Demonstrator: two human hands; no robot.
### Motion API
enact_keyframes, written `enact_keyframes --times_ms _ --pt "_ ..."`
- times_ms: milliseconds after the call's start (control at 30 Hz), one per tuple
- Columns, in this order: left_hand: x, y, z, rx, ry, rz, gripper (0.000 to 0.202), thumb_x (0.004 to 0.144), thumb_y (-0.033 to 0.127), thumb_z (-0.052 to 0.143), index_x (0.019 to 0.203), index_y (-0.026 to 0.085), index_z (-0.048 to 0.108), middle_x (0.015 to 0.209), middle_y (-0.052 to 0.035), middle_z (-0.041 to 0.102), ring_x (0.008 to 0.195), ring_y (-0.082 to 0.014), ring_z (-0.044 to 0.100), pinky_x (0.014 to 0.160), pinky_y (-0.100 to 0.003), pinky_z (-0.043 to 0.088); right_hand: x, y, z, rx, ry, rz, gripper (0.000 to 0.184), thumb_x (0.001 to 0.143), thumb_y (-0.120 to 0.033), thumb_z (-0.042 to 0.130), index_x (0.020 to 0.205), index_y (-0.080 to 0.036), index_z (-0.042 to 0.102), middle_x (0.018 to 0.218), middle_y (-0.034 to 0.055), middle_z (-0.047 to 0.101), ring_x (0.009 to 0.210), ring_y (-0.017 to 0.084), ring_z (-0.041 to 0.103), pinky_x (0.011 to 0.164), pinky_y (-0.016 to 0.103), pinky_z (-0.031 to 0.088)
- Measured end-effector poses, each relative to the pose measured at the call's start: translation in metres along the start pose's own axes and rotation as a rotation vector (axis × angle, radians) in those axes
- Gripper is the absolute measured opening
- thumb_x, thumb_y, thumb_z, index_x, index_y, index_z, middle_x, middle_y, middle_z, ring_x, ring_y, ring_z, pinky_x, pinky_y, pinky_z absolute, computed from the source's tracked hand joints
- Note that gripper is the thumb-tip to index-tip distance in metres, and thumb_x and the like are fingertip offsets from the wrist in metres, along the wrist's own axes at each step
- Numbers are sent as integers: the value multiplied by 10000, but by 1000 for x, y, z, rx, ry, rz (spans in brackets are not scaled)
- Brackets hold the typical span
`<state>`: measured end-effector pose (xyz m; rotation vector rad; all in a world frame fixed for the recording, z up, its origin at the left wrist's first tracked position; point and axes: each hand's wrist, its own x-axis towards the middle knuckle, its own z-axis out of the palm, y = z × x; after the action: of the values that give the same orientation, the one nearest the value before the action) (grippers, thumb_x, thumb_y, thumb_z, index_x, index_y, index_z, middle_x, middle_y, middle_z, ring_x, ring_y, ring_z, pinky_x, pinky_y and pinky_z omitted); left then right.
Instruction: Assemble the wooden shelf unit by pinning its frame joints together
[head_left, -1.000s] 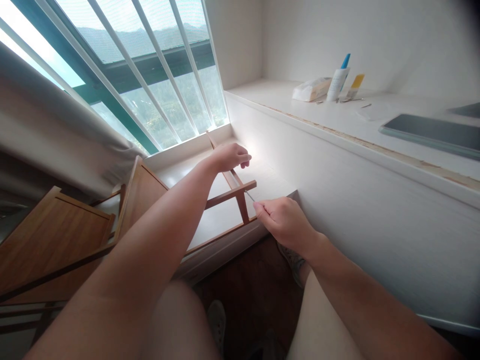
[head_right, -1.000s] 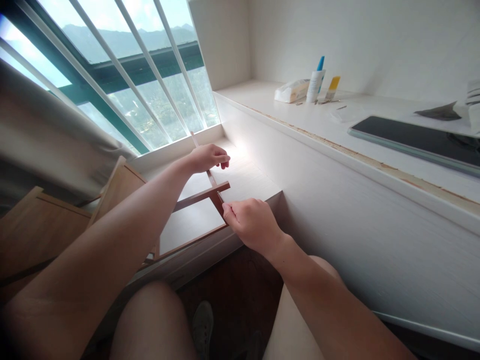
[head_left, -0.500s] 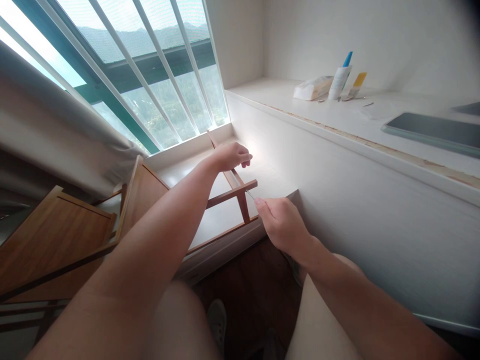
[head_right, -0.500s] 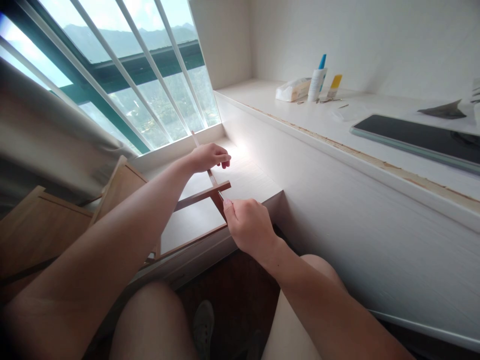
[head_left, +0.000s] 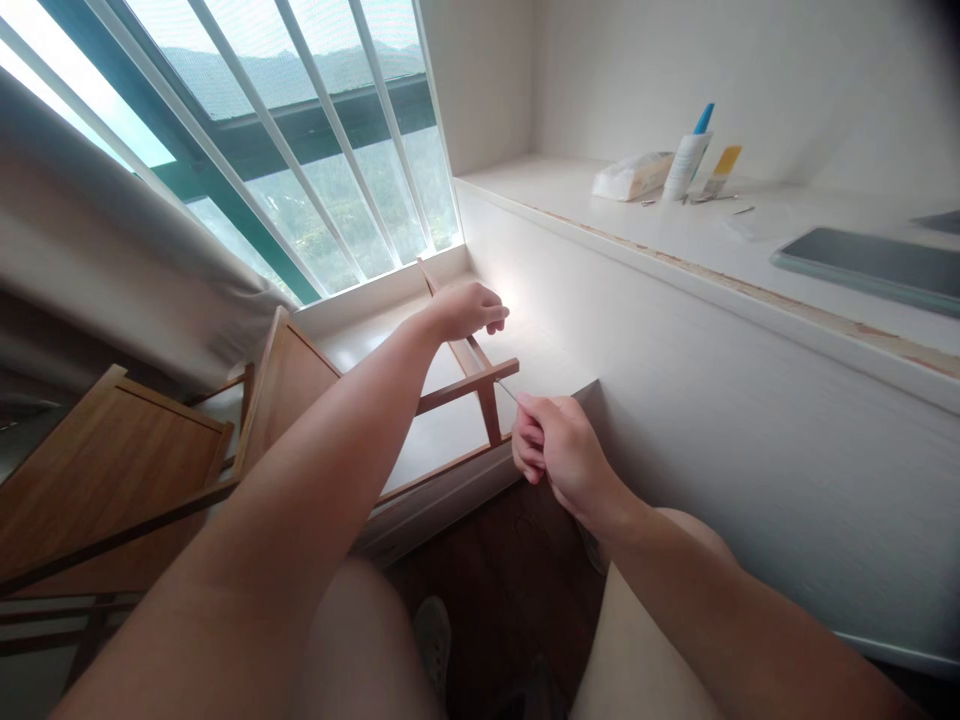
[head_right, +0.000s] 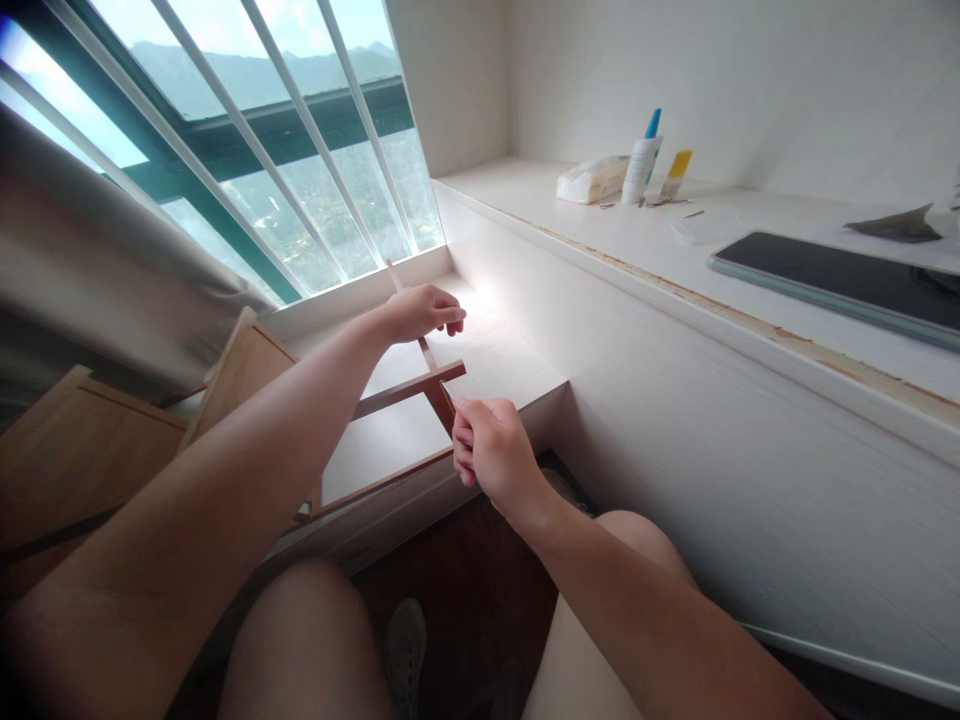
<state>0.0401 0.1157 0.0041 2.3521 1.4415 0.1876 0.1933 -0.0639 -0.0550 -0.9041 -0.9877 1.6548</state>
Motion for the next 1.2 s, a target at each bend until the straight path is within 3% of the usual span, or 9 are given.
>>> enact_keyframes --times_ms 200,400,600,1200 --pt "0 0 0 -2 4 -2 345 870 455 508 765 228 746 863 3 755 686 -140 587 642 -290 378 -2 0 1 -23 -24 24 470 936 -376 452 506 -228 334 354 -71 293 299 93 345 381 247 253" --pt "-1 2 -1 2 6 4 341 875 443 506 755 230 742 859 11 756 723 -142 605 669 -288 384 -9 -5 -9 -501 35 -167 496 979 -421 430 540 -215 327 459 -48 315 432 95 351 474 272 247" --pt "-1 1 0 7 13 -2 349 872 455 502 762 231 746 853 11 755 697 -140 596 648 -290 379 -5 -10 -15 -933 35 -378 470 974 -362 434 566 -199 266 524 -43 236 515 101 240 540 305 184" --pt "-1 1 -1 0 11 -3 342 872 457 504 758 240 744 856 21 754 719 -142 604 667 -294 384 1 -14 -22 -1136 -38 -394 431 984 -349 399 594 -195 298 526 -42 299 529 112 259 575 301 183"
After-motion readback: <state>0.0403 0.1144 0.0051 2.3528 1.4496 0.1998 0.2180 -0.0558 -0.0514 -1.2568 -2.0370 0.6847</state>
